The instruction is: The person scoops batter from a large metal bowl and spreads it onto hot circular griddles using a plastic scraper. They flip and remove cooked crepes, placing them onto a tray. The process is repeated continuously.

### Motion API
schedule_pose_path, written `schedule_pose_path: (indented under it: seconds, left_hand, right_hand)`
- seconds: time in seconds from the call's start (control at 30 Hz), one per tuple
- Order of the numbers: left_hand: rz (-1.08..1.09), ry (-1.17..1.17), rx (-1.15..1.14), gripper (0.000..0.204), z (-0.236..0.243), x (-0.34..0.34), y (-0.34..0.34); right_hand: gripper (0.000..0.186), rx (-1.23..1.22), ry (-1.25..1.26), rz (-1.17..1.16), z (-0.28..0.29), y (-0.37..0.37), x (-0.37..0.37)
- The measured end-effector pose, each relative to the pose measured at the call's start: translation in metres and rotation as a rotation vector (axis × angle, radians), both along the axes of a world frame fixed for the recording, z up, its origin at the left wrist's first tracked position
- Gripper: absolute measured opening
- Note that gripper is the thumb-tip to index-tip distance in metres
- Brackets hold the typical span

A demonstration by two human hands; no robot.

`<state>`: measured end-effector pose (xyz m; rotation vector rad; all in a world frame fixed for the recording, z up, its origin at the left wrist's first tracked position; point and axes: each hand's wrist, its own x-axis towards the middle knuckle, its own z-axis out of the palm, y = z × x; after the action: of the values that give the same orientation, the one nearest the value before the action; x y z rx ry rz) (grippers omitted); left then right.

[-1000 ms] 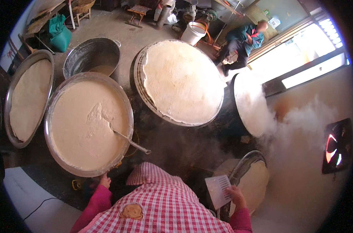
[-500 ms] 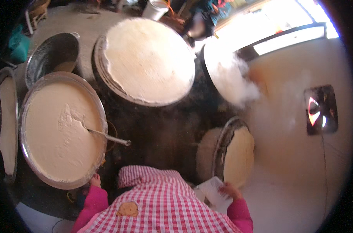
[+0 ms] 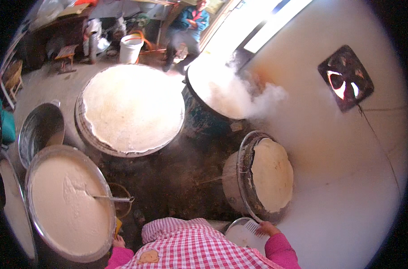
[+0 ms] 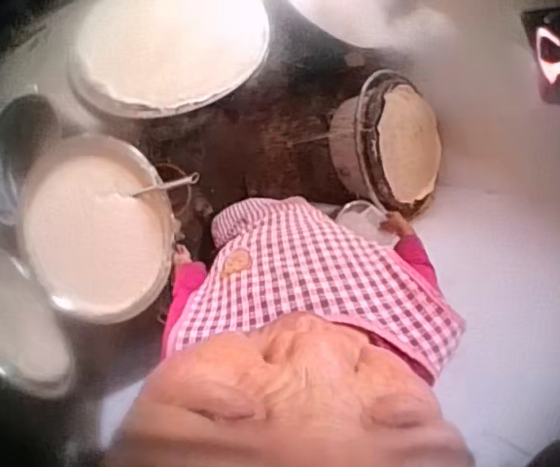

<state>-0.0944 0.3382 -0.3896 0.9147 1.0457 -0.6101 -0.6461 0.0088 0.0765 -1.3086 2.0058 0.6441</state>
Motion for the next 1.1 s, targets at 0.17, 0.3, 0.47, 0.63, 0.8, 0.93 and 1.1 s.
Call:
schedule_pose_path:
  seconds: [0.17,0.3,0.47,0.63,0.8,0.93,1.1]
  left_hand:
    - [-1.298,-0.719,0.81,0.026,-0.02,0.006,0.01]
    - [-0.252,-0.127,0.14,0.023,-0.029,0.007,0.005]
    - [-0.254,0.168,-0.371,0.017,0.022,-0.004,-0.016]
    - [-1.083,0.154,-0.303,0.02,0.124,0.008,-0.096]
    - [-1.617,0.076,-0.316,0.02,0.201,-0.009,-0.184]
    - [-1.816,-0.074,-0.341,0.023,0.251,-0.032,-0.24]
    - [-2.063,-0.236,-0.267,0.027,0.333,-0.072,-0.317]
  right_hand:
    - [0.028,0.04,0.022,-0.041,0.007,0.018,-0.007]
    - [0.033,0.073,0.102,-0.056,0.009,0.016,-0.008]
    - [0.026,0.062,0.029,0.023,-0.022,0.021,-0.032]
    - [0.022,-0.198,0.061,0.215,-0.053,0.059,-0.037]
    - [0.018,-0.497,0.325,0.067,-0.065,0.102,-0.004]
    - [0.02,-0.456,0.269,0.132,-0.075,0.121,0.011]
    - [0.045,-0.571,0.041,0.061,-0.071,0.084,0.042]
